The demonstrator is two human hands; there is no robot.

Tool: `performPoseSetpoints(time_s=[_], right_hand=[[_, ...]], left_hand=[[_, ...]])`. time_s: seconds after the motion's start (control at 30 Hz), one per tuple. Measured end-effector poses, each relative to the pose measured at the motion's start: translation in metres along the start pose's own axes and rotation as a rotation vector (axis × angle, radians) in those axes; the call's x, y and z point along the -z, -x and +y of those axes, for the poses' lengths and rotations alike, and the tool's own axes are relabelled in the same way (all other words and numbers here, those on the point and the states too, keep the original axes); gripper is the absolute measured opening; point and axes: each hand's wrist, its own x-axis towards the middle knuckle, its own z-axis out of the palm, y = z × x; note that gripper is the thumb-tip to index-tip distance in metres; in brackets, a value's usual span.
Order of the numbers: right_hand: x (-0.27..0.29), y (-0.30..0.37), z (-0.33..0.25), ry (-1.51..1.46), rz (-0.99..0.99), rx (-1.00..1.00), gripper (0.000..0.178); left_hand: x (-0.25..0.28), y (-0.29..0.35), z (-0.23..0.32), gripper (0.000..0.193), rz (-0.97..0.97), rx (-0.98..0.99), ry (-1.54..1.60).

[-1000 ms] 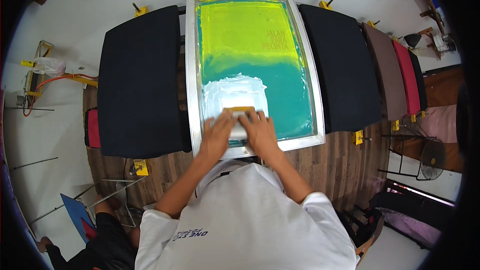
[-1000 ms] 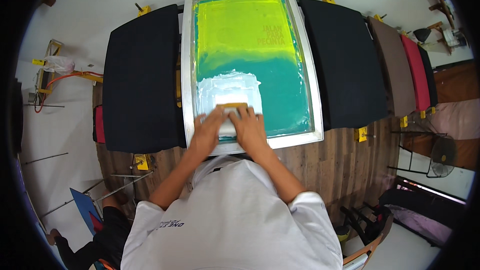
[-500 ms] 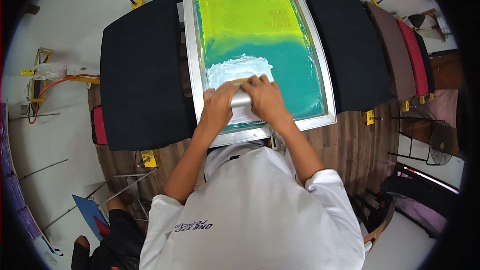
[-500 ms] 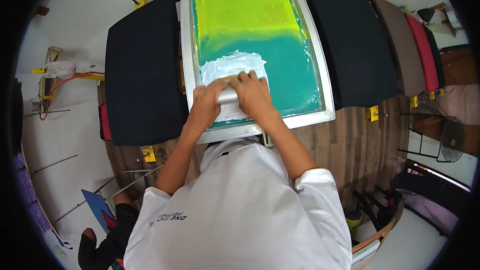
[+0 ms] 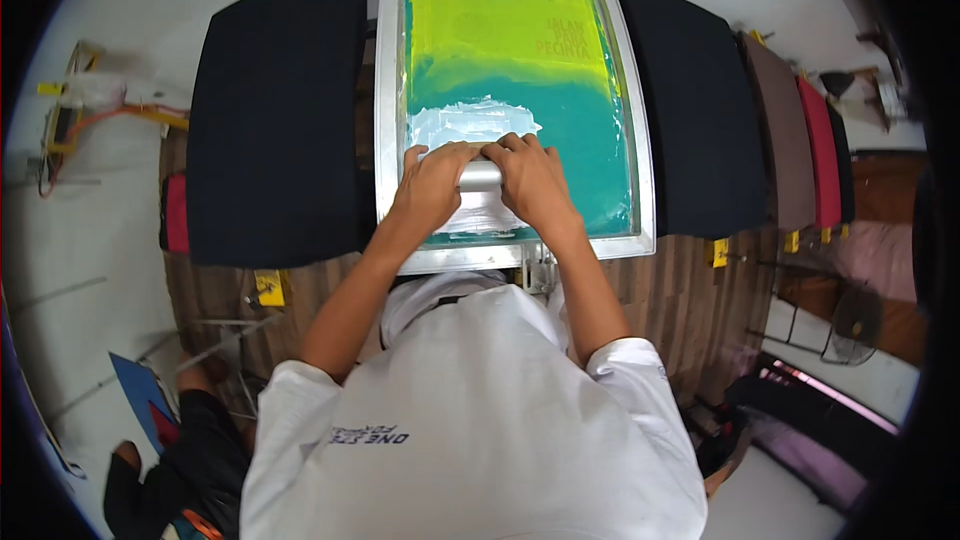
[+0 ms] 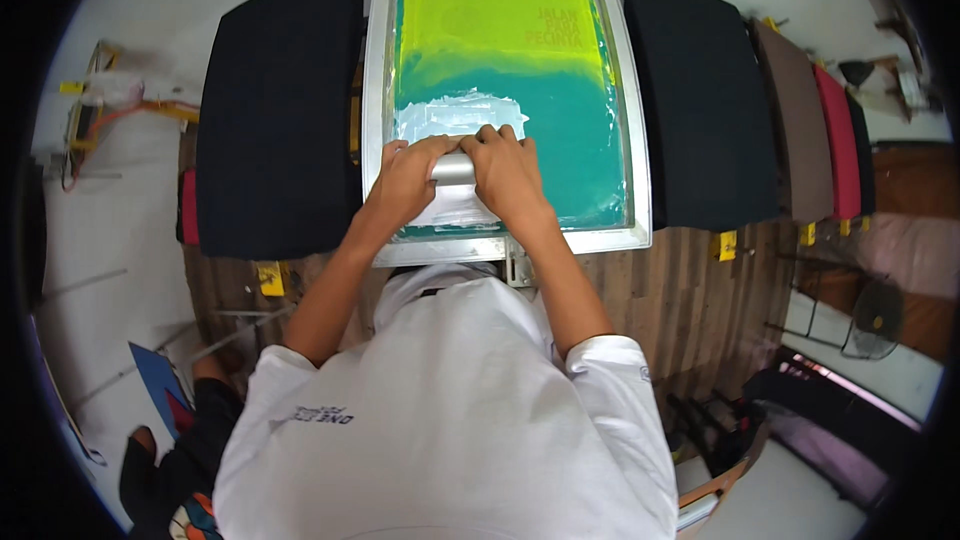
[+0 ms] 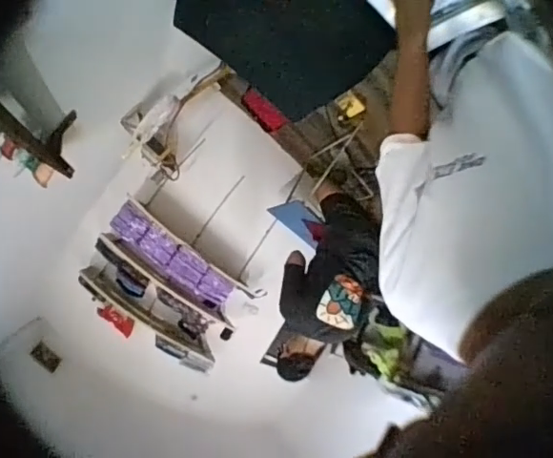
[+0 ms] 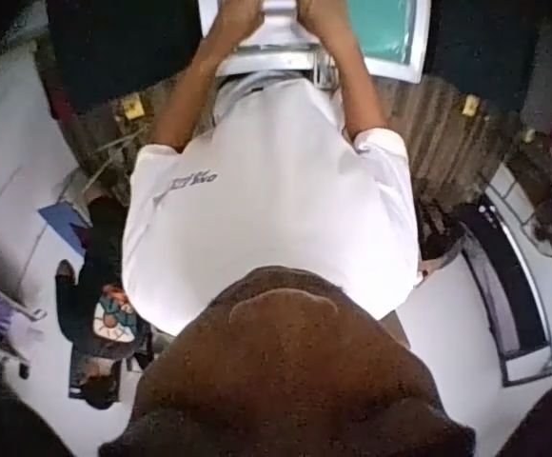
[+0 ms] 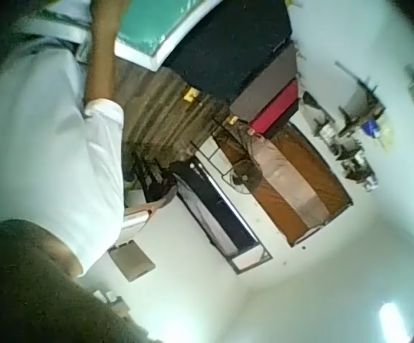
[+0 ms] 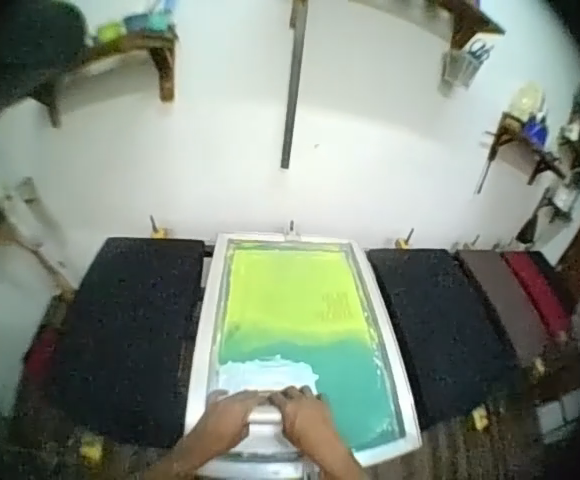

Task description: Applying white ink to a screen using a squeegee to print a design on fabric.

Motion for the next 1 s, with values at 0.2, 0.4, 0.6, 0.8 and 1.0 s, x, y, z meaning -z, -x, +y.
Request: performPoseSetpoints(time_s=[0.2,0.4,0.6,0.8,1.0], right_hand=[[-0.018,0.070,-0.026,-0.059,0.005,-0.024,0.061],[0.010,0.056,-0.024,-0.051,-0.192,-0.002,0.060],[0.006,-0.033,0.011,-0.066,-0.042,0.028,0.044],[-0.007,-0.010,0.001,-0.163,-0.011,0.005,0.041],[-0.007,0.061,-0.024,-0.199,-0.078,-0.056,0.052]], left_hand=[[-0.030,0.068,0.009,0.049,0.058,-0.069,-0.057],[-0.011,0.065,0.026,0.048,-0.030,0.006,-0.051],[0.002,-0.027,-0.015,0.042,-0.041,0.104,-0.002],[-0.006,0.002,-0.012,0.049,0.054,0.021,0.055],[-0.014,0.067,0.022,0.051,-0.039,0.026,0.026]])
